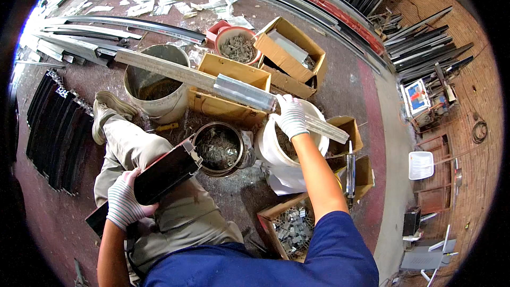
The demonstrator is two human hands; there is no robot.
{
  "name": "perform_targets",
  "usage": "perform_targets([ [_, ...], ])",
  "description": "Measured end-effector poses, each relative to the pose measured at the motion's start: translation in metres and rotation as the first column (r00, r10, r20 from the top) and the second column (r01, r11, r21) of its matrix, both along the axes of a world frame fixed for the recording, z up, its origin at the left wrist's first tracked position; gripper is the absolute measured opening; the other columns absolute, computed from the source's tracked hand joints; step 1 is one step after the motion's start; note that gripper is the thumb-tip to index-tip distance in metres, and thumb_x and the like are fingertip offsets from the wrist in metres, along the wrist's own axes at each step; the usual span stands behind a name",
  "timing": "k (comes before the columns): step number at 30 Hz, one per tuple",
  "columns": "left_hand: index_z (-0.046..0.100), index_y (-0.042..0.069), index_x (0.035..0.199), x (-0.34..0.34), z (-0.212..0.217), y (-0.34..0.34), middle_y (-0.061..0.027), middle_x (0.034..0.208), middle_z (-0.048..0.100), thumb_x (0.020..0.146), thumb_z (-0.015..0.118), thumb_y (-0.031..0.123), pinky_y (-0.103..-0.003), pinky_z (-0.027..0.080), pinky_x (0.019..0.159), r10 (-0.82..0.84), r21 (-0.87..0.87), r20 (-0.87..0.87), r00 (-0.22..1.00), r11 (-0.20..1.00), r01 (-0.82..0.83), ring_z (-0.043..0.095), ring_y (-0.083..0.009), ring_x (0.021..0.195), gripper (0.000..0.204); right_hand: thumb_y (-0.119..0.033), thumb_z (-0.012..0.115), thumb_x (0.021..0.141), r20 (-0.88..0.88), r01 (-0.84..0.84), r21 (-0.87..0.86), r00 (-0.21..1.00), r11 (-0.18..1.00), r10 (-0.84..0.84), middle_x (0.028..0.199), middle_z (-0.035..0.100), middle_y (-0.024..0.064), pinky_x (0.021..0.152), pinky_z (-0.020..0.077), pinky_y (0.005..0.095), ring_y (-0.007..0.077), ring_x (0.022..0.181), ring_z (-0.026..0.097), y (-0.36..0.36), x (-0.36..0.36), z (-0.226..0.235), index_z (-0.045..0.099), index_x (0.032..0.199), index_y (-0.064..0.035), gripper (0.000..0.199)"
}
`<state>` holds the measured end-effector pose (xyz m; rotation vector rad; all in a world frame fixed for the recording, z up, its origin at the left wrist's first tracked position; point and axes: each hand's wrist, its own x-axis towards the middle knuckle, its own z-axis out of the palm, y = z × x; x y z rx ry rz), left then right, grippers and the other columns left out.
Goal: The person sits on the floor and repeatedly picks up small metal clips from a bucket, inserts them into slots on long black metal profiles, and stacks the finished profiles on the floor.
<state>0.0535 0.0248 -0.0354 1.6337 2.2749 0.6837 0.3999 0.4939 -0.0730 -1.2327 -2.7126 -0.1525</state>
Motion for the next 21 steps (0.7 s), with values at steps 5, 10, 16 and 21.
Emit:
perform_targets([
  [5, 0.052, 0.005, 0.141, 0.001, 0.003, 0.0, -0.0199, 0.112, 0.064, 0.051, 0.093, 0.041, -0.044, 0.055, 0.093, 0.002, -0.01, 0.005, 1.0, 1.0, -0.001, 0.066, -0.0397, 0.101, 0.105, -0.032, 0.088, 0.077, -0.025, 0.012, 0.007, 1.0, 1.0, -0.012, 0.126, 0.061, 0.016, 0.107, 0.0477, 0.0502, 0.0383, 0.12, 0.058, 0.001, -0.001, -0.003, 0.062, 0.137, -0.0058, 0.07],
  [10, 0.054, 0.003, 0.139, 0.001, 0.004, 0.0, -0.0202, 0.115, 0.065, 0.053, 0.091, 0.046, -0.044, 0.057, 0.092, 0.012, -0.037, -0.005, 1.0, 0.999, -0.013, 0.067, -0.0387, 0.103, 0.103, -0.034, 0.087, 0.076, -0.089, 0.0, 0.08, 0.996, 0.997, 0.007, 0.124, 0.062, 0.0158, 0.106, 0.0477, 0.0499, 0.0369, 0.119, 0.059, 0.002, 0.0, -0.006, 0.064, 0.133, -0.0056, 0.068],
  [16, 0.055, 0.004, 0.139, 0.002, 0.002, 0.002, -0.0194, 0.114, 0.065, 0.053, 0.091, 0.047, -0.044, 0.057, 0.091, 0.0, -0.012, -0.008, 1.0, 1.0, 0.0, 0.068, -0.0382, 0.103, 0.103, -0.033, 0.086, 0.076, -0.221, -0.02, 0.169, 0.973, 0.985, 0.058, 0.123, 0.063, 0.0171, 0.106, 0.0479, 0.0496, 0.0369, 0.117, 0.06, -0.001, 0.01, -0.01, 0.065, 0.132, -0.0044, 0.066],
  [21, 0.054, 0.005, 0.139, 0.003, 0.004, 0.001, -0.0185, 0.114, 0.065, 0.052, 0.092, 0.048, -0.044, 0.057, 0.09, 0.014, -0.026, -0.019, 1.0, 1.0, -0.015, 0.068, -0.0378, 0.103, 0.104, -0.028, 0.087, 0.075, -0.371, -0.023, 0.159, 0.925, 0.987, 0.081, 0.12, 0.064, 0.0187, 0.102, 0.0508, 0.05, 0.0391, 0.113, 0.061, -0.008, 0.003, -0.003, 0.065, 0.127, -0.0029, 0.062],
])
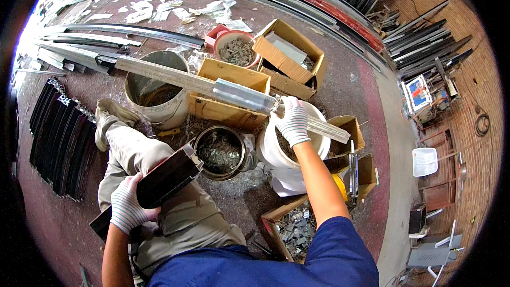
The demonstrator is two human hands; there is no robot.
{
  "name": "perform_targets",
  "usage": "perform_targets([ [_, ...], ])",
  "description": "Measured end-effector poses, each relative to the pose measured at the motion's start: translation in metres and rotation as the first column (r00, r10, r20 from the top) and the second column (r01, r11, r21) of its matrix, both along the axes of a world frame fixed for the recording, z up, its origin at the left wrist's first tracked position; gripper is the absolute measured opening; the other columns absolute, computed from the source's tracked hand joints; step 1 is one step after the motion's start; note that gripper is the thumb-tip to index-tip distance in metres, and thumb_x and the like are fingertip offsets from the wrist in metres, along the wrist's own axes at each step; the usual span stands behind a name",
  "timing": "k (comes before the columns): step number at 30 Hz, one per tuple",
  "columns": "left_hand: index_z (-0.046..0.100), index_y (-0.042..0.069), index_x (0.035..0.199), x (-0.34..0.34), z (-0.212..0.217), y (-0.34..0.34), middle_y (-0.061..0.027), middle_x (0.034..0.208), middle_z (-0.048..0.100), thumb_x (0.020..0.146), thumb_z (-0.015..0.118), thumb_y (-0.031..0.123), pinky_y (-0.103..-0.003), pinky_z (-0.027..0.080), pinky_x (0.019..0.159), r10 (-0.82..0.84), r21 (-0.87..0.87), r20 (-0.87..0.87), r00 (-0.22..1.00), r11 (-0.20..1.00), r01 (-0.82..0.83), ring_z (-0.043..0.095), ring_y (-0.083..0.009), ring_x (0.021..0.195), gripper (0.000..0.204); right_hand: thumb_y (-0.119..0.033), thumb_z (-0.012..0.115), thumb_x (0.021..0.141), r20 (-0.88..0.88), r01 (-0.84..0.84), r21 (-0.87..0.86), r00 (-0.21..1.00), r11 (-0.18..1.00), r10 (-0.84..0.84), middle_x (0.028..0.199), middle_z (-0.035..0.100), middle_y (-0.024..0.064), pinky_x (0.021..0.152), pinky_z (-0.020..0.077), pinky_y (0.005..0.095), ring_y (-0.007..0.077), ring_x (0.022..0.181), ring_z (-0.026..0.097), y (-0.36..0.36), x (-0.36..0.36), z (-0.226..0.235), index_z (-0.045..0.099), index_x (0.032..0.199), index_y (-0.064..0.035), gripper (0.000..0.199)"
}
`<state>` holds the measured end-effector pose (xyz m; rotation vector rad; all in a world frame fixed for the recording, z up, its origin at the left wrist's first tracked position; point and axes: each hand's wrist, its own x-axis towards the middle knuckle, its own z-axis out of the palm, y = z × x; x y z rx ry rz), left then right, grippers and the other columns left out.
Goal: The person sits on the floor and repeatedly picks up small metal clips from a bucket, inserts them into slots on long black metal profiles, and stacks the finished profiles on the floor.
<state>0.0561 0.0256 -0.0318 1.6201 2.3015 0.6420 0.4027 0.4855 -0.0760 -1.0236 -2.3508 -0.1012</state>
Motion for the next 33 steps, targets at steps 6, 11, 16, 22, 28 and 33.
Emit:
perform_targets([
  [6, 0.055, 0.006, 0.139, 0.0, 0.005, 0.0, -0.0155, 0.114, 0.066, 0.054, 0.093, 0.047, -0.045, 0.057, 0.089, 0.002, -0.004, -0.042, 0.999, 1.0, -0.002, 0.067, -0.0366, 0.104, 0.101, -0.019, 0.08, 0.09, -0.596, -0.424, -0.661, 0.798, 0.619, -0.089, 0.11, 0.064, 0.0064, 0.092, 0.0548, 0.0341, 0.0161, 0.098, 0.062, -0.063, -0.04, 0.015, 0.059, 0.122, -0.0031, 0.041],
  [11, 0.054, 0.005, 0.142, -0.004, 0.004, 0.002, -0.0187, 0.114, 0.065, 0.055, 0.094, 0.045, -0.044, 0.056, 0.091, -0.034, -0.009, 0.022, 0.999, 0.999, 0.034, 0.066, -0.0379, 0.102, 0.104, -0.014, 0.065, 0.096, -0.593, -0.589, -0.805, 0.802, 0.071, -0.072, 0.116, 0.069, 0.0104, 0.101, 0.0525, 0.0341, 0.0159, 0.104, 0.065, -0.147, -0.062, 0.039, 0.059, 0.122, -0.001, 0.029],
  [16, 0.054, 0.005, 0.142, -0.004, 0.002, 0.001, -0.0185, 0.113, 0.065, 0.056, 0.093, 0.045, -0.044, 0.056, 0.091, -0.026, -0.016, 0.024, 0.999, 1.0, 0.026, 0.066, -0.038, 0.102, 0.103, -0.023, 0.07, 0.094, -0.494, -0.495, -0.869, 0.869, -0.023, -0.026, 0.114, 0.065, 0.0043, 0.096, 0.0502, 0.0305, 0.0122, 0.103, 0.059, -0.18, -0.074, 0.016, 0.059, 0.126, 0.0009, 0.041],
  [22, 0.054, 0.005, 0.14, -0.004, 0.004, 0.001, -0.0179, 0.112, 0.065, 0.056, 0.093, 0.045, -0.044, 0.056, 0.09, -0.012, -0.03, 0.019, 1.0, 0.999, 0.012, 0.066, -0.0378, 0.101, 0.101, -0.027, 0.072, 0.094, -0.462, -0.467, -0.882, 0.884, -0.062, -0.079, 0.115, 0.067, 0.0049, 0.098, 0.0497, 0.0303, 0.0124, 0.105, 0.061, -0.187, -0.08, 0.02, 0.059, 0.128, 0.001, 0.046],
  [28, 0.054, 0.005, 0.14, -0.004, 0.004, 0.002, -0.0177, 0.112, 0.065, 0.056, 0.093, 0.044, -0.045, 0.056, 0.09, -0.021, -0.012, 0.022, 1.0, 1.0, 0.021, 0.066, -0.0375, 0.1, 0.1, -0.026, 0.073, 0.094, -0.434, -0.449, -0.889, 0.889, -0.091, -0.146, 0.113, 0.067, 0.0041, 0.096, 0.0501, 0.0292, 0.0112, 0.103, 0.062, -0.182, -0.08, 0.012, 0.061, 0.127, 0.0003, 0.043],
  [33, 0.054, 0.005, 0.14, -0.005, 0.004, 0.001, -0.0177, 0.112, 0.065, 0.055, 0.093, 0.044, -0.045, 0.056, 0.09, -0.019, -0.015, 0.028, 0.999, 1.0, 0.019, 0.066, -0.0375, 0.1, 0.101, -0.023, 0.073, 0.094, -0.49, -0.498, -0.866, 0.865, -0.054, -0.109, 0.111, 0.066, 0.0032, 0.096, 0.0501, 0.029, 0.0108, 0.103, 0.061, -0.185, -0.078, 0.013, 0.061, 0.127, -0.0002, 0.041],
])
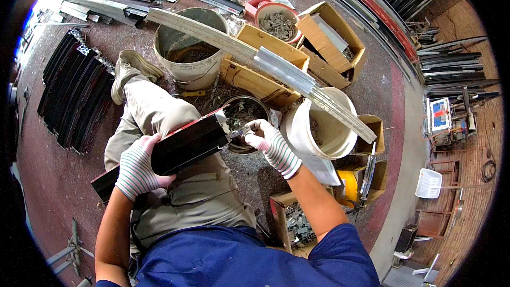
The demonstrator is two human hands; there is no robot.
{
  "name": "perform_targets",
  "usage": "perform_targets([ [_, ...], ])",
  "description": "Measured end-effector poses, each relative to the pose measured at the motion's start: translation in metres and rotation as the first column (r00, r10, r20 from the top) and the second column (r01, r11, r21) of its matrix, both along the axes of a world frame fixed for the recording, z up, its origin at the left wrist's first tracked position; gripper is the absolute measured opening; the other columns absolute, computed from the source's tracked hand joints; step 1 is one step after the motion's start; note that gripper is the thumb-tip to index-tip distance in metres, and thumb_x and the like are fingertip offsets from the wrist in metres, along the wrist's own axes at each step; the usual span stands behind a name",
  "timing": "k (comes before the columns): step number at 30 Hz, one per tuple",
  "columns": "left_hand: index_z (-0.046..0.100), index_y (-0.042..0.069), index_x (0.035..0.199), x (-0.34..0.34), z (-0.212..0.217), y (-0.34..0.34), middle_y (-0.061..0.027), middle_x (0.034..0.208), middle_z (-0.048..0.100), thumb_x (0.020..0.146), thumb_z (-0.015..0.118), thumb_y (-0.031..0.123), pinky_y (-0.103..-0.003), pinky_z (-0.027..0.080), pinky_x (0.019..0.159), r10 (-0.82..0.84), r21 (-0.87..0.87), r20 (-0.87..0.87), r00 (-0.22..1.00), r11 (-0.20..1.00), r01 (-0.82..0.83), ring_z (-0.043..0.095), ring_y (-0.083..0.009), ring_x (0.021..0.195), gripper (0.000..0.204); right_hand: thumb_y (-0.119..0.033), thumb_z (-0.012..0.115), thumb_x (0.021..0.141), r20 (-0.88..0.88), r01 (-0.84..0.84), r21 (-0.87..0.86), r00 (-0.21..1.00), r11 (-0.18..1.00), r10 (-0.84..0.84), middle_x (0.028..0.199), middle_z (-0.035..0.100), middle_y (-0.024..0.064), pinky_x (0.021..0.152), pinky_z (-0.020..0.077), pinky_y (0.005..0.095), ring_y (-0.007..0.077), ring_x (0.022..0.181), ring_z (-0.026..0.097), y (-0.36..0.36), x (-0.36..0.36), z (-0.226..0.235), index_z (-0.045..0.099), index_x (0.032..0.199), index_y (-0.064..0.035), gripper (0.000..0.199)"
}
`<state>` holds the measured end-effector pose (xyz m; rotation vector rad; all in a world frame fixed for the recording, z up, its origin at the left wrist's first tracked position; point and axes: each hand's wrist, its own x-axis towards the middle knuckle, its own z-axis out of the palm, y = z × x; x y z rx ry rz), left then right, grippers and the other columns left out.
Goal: The person sits on the floor and repeatedly picks up small metal clips from a bucket, inserts them into slots on long black metal profiles, and stacks the finished profiles on the floor.
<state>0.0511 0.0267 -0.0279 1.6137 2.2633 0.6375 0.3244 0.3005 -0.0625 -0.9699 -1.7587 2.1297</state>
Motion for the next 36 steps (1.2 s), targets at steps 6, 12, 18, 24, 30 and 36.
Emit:
perform_targets([
  [6, 0.055, 0.003, 0.139, 0.001, -0.002, 0.001, -0.0173, 0.11, 0.066, 0.053, 0.093, 0.039, -0.042, 0.056, 0.09, -0.001, 0.021, -0.007, 1.0, 1.0, 0.001, 0.067, -0.0367, 0.1, 0.1, -0.024, 0.075, 0.094, 0.032, 0.015, -0.006, 0.999, 1.0, -0.015, 0.112, 0.065, 0.0028, 0.096, 0.05, 0.0287, 0.011, 0.104, 0.061, 0.0, 0.002, -0.01, 0.061, 0.127, 0.0, 0.044],
  [12, 0.055, 0.003, 0.138, 0.001, -0.005, 0.0, -0.0177, 0.111, 0.065, 0.053, 0.093, 0.039, -0.043, 0.055, 0.092, -0.002, 0.037, 0.009, 1.0, 0.999, 0.001, 0.066, -0.037, 0.101, 0.1, -0.027, 0.075, 0.096, 0.034, -0.007, 0.033, 0.999, 0.999, 0.006, 0.115, 0.068, 0.0049, 0.098, 0.0513, 0.0294, 0.0124, 0.108, 0.063, -0.006, -0.002, 0.0, 0.061, 0.129, 0.0007, 0.045],
  [18, 0.055, 0.004, 0.139, 0.0, -0.004, 0.001, -0.0176, 0.111, 0.065, 0.054, 0.093, 0.04, -0.043, 0.055, 0.092, -0.007, 0.021, 0.016, 1.0, 1.0, 0.007, 0.066, -0.0369, 0.101, 0.1, -0.028, 0.07, 0.101, 0.091, -0.086, 0.087, 0.993, 0.992, 0.078, 0.117, 0.071, 0.0072, 0.1, 0.0511, 0.0303, 0.0133, 0.11, 0.064, 0.002, -0.001, -0.007, 0.064, 0.132, 0.0026, 0.044],
  [24, 0.055, 0.004, 0.139, 0.0, -0.002, 0.002, -0.0176, 0.112, 0.065, 0.053, 0.093, 0.04, -0.043, 0.055, 0.093, -0.007, 0.002, 0.002, 1.0, 1.0, 0.007, 0.066, -0.0371, 0.102, 0.1, -0.032, 0.068, 0.104, 0.067, -0.176, 0.163, 0.984, 0.971, 0.167, 0.121, 0.073, 0.0098, 0.105, 0.0497, 0.0333, 0.0169, 0.115, 0.064, -0.002, -0.003, -0.005, 0.065, 0.135, 0.0026, 0.047],
  [30, 0.055, 0.004, 0.139, 0.0, -0.003, 0.002, -0.0176, 0.112, 0.065, 0.053, 0.093, 0.039, -0.043, 0.055, 0.092, -0.005, 0.007, 0.024, 1.0, 1.0, 0.005, 0.066, -0.0371, 0.101, 0.101, -0.041, 0.068, 0.106, -0.136, -0.025, 0.294, 0.988, 0.955, 0.068, 0.14, 0.064, 0.0085, 0.105, 0.0487, 0.0285, 0.0119, 0.115, 0.064, -0.01, 0.006, -0.021, 0.046, 0.157, 0.002, 0.07],
  [36, 0.055, 0.004, 0.139, 0.001, -0.001, 0.002, -0.0172, 0.112, 0.065, 0.053, 0.093, 0.04, -0.043, 0.055, 0.092, -0.002, -0.02, 0.008, 1.0, 1.0, 0.002, 0.067, -0.0368, 0.101, 0.101, -0.065, 0.063, 0.101, -0.201, 0.082, 0.306, 0.979, 0.948, -0.019, 0.149, 0.059, 0.0174, 0.119, 0.0389, 0.0384, 0.0251, 0.137, 0.056, -0.043, 0.011, -0.009, 0.031, 0.166, -0.0002, 0.097],
])
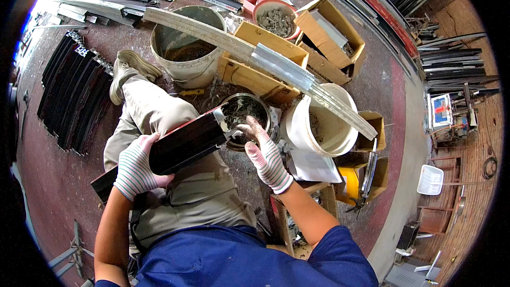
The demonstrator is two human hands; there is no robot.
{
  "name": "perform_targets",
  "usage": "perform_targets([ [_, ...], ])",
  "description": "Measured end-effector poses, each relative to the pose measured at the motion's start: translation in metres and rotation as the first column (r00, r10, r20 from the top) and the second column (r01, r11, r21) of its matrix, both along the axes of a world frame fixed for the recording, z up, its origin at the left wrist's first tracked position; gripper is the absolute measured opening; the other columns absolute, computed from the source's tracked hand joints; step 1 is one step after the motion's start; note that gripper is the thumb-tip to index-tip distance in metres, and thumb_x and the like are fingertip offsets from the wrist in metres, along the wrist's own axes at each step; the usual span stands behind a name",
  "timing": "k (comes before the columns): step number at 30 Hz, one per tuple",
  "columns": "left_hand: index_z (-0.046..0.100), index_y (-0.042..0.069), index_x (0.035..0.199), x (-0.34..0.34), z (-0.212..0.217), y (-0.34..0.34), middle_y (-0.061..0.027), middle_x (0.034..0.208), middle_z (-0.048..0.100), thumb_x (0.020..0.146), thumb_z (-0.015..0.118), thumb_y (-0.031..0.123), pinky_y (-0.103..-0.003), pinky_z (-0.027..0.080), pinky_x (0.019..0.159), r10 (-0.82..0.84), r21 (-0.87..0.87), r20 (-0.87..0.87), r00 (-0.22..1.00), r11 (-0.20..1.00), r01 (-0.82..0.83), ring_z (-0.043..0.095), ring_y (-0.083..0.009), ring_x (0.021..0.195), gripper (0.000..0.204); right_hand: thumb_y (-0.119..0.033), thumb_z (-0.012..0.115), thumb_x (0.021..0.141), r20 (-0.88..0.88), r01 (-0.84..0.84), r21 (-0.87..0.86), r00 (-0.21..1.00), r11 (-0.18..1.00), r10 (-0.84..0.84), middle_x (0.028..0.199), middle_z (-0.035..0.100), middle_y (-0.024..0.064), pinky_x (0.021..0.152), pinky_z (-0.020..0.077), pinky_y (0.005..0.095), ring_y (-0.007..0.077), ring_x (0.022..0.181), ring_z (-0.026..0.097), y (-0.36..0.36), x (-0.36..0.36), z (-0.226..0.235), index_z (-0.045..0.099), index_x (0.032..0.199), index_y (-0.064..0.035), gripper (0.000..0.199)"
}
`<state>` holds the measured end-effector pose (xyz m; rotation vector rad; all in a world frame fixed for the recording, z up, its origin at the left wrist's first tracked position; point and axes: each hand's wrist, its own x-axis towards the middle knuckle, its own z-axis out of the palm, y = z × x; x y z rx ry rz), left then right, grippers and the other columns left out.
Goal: The person sits on the floor and repeatedly picks up small metal clips from a bucket, inserts them into slots on long black metal profiles, and stacks the finished profiles on the floor.
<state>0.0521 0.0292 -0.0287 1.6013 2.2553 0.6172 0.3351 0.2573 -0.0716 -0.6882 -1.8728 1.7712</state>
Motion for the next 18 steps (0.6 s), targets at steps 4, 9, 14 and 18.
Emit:
perform_targets([
  [4, 0.056, 0.004, 0.138, -0.001, -0.002, -0.002, -0.017, 0.113, 0.066, 0.053, 0.093, 0.04, -0.043, 0.055, 0.092, 0.001, 0.023, 0.0, 1.0, 1.0, -0.001, 0.067, -0.0368, 0.102, 0.1, -0.06, 0.061, 0.104, -0.009, -0.05, 0.142, 0.999, 0.989, 0.052, 0.144, 0.063, 0.0184, 0.119, 0.0403, 0.0395, 0.0256, 0.135, 0.058, -0.006, -0.008, 0.0, 0.035, 0.164, 0.0011, 0.089],
  [9, 0.056, 0.004, 0.137, 0.0, 0.001, 0.0, -0.017, 0.111, 0.066, 0.052, 0.093, 0.041, -0.043, 0.055, 0.091, -0.004, 0.045, -0.016, 1.0, 0.999, 0.005, 0.067, -0.0375, 0.101, 0.1, -0.035, 0.062, 0.109, -0.053, 0.08, 0.272, 0.996, 0.959, -0.068, 0.137, 0.066, 0.0151, 0.113, 0.0456, 0.0391, 0.0243, 0.128, 0.062, 0.033, -0.01, -0.015, 0.049, 0.155, -0.0011, 0.058],
  [14, 0.056, 0.005, 0.139, -0.003, -0.001, -0.005, -0.0168, 0.111, 0.066, 0.053, 0.093, 0.047, -0.045, 0.055, 0.09, 0.003, 0.016, -0.01, 1.0, 1.0, -0.002, 0.066, -0.0369, 0.101, 0.102, -0.019, 0.08, 0.091, 0.052, 0.217, 0.836, 0.883, 0.503, -0.467, 0.128, 0.068, 0.0175, 0.113, 0.0466, 0.0454, 0.0358, 0.123, 0.063, 0.128, -0.045, -0.018, 0.067, 0.13, -0.001, 0.045],
  [18, 0.056, 0.006, 0.138, -0.004, 0.001, -0.001, -0.0181, 0.112, 0.066, 0.053, 0.094, 0.05, -0.046, 0.056, 0.09, -0.008, -0.019, -0.011, 1.0, 1.0, 0.008, 0.066, -0.0382, 0.102, 0.103, -0.034, 0.086, 0.079, 0.066, 0.044, 0.977, 0.864, 0.207, -0.498, 0.131, 0.065, 0.0176, 0.113, 0.0423, 0.0524, 0.0379, 0.127, 0.057, 0.19, -0.079, -0.022, 0.065, 0.134, -0.0022, 0.067],
])
